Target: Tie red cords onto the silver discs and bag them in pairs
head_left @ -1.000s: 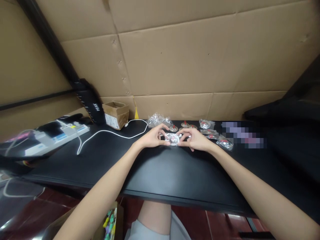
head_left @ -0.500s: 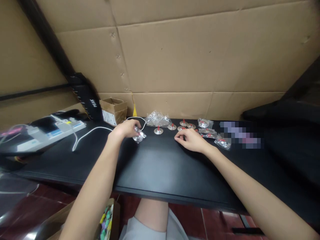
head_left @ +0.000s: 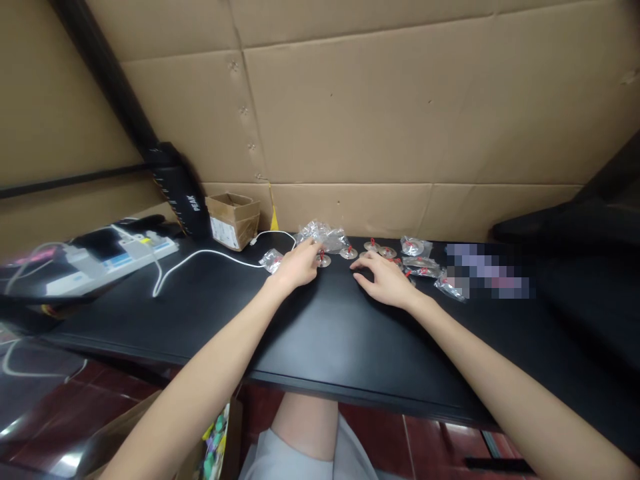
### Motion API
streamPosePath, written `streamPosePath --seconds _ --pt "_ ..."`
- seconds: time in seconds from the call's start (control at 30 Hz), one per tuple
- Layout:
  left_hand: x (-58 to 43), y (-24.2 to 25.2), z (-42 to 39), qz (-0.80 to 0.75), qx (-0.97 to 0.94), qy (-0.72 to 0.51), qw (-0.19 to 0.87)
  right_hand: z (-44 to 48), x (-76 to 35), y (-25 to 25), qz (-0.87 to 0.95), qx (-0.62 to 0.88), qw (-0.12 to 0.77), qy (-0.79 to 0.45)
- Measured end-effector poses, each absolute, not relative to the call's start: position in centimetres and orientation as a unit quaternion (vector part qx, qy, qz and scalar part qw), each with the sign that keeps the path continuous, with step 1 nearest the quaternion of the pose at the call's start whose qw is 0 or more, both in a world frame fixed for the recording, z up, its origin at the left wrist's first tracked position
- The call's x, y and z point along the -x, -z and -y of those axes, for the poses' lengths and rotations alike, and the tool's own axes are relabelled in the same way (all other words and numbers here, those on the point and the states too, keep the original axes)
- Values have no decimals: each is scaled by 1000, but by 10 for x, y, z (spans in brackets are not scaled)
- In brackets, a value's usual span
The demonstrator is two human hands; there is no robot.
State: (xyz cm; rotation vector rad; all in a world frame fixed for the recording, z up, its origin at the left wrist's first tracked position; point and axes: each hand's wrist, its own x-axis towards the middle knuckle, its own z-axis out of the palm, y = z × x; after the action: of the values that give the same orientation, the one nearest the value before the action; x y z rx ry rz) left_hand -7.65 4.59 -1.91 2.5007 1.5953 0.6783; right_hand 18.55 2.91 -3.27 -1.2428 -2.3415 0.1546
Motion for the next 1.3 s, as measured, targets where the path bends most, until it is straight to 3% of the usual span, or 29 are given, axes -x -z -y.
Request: streamPosePath --seconds 0.17,0.4,0.73,1.3 --pt "73 19 -46 -513 -824 -235 47 -36 -171 39 839 493 231 3" --pt "71 21 -51 -506 -817 -256 105 -42 -153 37 840 524 143 19" --pt "76 15 -48 -509 -812 -248 140 -27 -164 27 853 486 188 29" --pt "67 24 -49 -487 -834 -241 98 -28 -168 29 839 488 242 -19"
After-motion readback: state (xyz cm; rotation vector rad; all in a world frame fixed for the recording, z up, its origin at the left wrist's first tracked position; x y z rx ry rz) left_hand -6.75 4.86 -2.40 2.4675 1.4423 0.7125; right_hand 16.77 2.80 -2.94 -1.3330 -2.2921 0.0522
